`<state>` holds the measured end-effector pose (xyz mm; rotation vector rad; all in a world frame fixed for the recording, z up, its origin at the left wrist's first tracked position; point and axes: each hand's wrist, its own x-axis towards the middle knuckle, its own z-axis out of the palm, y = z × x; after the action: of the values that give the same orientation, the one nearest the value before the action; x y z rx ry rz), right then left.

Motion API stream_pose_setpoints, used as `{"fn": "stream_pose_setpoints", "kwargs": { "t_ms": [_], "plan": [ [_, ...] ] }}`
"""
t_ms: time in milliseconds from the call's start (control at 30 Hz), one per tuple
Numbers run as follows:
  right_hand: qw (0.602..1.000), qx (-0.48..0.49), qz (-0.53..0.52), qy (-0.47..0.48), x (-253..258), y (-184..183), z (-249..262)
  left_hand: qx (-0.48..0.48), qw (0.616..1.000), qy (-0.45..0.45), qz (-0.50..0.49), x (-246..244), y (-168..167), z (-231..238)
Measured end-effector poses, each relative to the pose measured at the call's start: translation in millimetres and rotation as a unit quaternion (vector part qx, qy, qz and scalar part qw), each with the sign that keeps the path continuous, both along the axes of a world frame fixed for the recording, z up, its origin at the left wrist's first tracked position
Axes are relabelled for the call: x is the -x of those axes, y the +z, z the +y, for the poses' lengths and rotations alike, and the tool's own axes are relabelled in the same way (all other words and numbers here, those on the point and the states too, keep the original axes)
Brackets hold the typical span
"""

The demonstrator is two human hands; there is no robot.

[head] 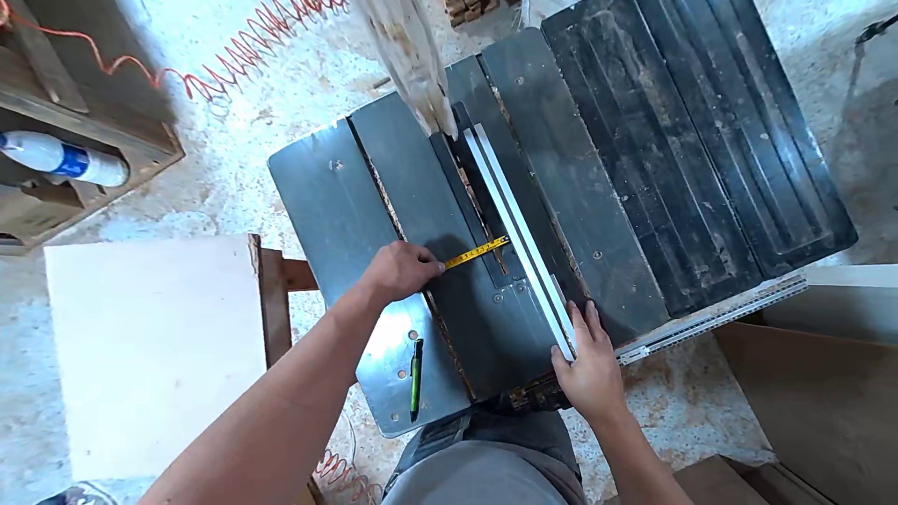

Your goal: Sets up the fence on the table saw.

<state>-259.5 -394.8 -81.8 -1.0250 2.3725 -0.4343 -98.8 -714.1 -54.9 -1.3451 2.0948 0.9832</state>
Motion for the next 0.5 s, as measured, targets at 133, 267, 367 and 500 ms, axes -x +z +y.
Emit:
{"fn": "stream_pose_setpoints", "kwargs": {
  "t_ms": [133,267,367,500],
  "plan": [
    [1.000,-0.005,0.001,-0.027,1.5,3.9,-3.0,-0.012,1.000,-0.012,-0.010,3.8,0.7,-1.8],
    [1.000,-0.005,-0.006,-0.024,-0.4,4.7,-3.0,-0.014,1.000,-0.007,-0.006,2.5,1.7,-1.9],
    [0.999,-0.008,-0.015,-0.038,-0.6,5.5,-3.5,-0.008,1.000,0.002,-0.001,1.5,1.2,0.8],
    [0.998,0.006,-0.018,-0.054,1.0,4.3,-3.2,0.000,1.000,0.017,0.006,2.5,0.4,6.6]
  ]
}}
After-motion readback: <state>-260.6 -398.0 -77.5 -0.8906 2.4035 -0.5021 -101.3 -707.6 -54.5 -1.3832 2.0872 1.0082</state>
